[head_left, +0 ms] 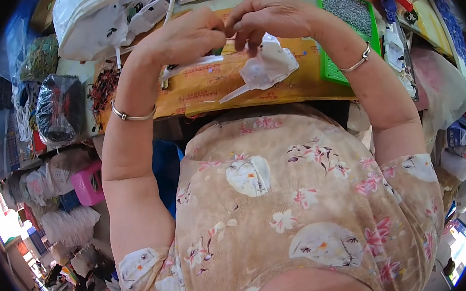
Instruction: Assembling small electronic circuit boards into white plastic housings.
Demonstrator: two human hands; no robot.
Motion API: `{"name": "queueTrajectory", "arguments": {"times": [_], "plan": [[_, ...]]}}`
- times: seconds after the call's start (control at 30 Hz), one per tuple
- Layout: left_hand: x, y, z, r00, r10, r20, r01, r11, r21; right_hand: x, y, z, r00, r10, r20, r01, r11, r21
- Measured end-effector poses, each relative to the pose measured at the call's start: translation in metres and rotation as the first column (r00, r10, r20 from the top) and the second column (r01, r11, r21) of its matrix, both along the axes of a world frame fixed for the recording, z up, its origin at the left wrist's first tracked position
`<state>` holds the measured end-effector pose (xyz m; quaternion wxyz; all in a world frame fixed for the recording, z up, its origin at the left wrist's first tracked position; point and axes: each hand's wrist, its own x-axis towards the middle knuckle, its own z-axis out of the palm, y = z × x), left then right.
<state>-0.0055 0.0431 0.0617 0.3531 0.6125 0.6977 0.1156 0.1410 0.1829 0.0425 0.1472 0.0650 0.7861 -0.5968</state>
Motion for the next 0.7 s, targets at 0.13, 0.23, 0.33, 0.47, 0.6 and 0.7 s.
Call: {"name": "queueTrajectory", "arguments": {"times": [0.13,0.23,0.33,0.47,0.6,0.7], "plan": [[-0.002,-0.009,-0.004,0.999,-0.039,-0.038,0.037,0.998,-0.045,-0.002,-0.003,-0.018,0.973,-0.089,-0.214,0.096,0.995,0.022],[0.000,-0.016,-0.008,1.000,0.010,-0.026,-0.010,1.000,0.018,-0.010,0.002,-0.035,0.914,-0.132,-0.385,0.164,0.985,0.052],[0.000,-0.021,-0.011,0.999,0.044,0.003,-0.044,0.999,-0.023,-0.005,-0.004,-0.035,0.883,-0.167,-0.438,0.196,0.980,0.023],[-0.003,-0.024,-0.017,0.993,0.093,0.072,-0.093,0.996,0.000,0.006,-0.019,-0.033,0.890,-0.108,-0.442,0.193,0.969,0.153],[-0.007,-0.026,-0.023,0.971,0.122,0.205,-0.119,0.993,-0.028,0.015,-0.043,-0.040,0.789,-0.056,-0.611,0.311,0.895,0.320],[-0.003,-0.028,-0.021,0.943,0.146,0.299,-0.152,0.988,-0.002,0.013,-0.049,-0.044,0.734,-0.048,-0.677,0.366,0.868,0.335]]}}
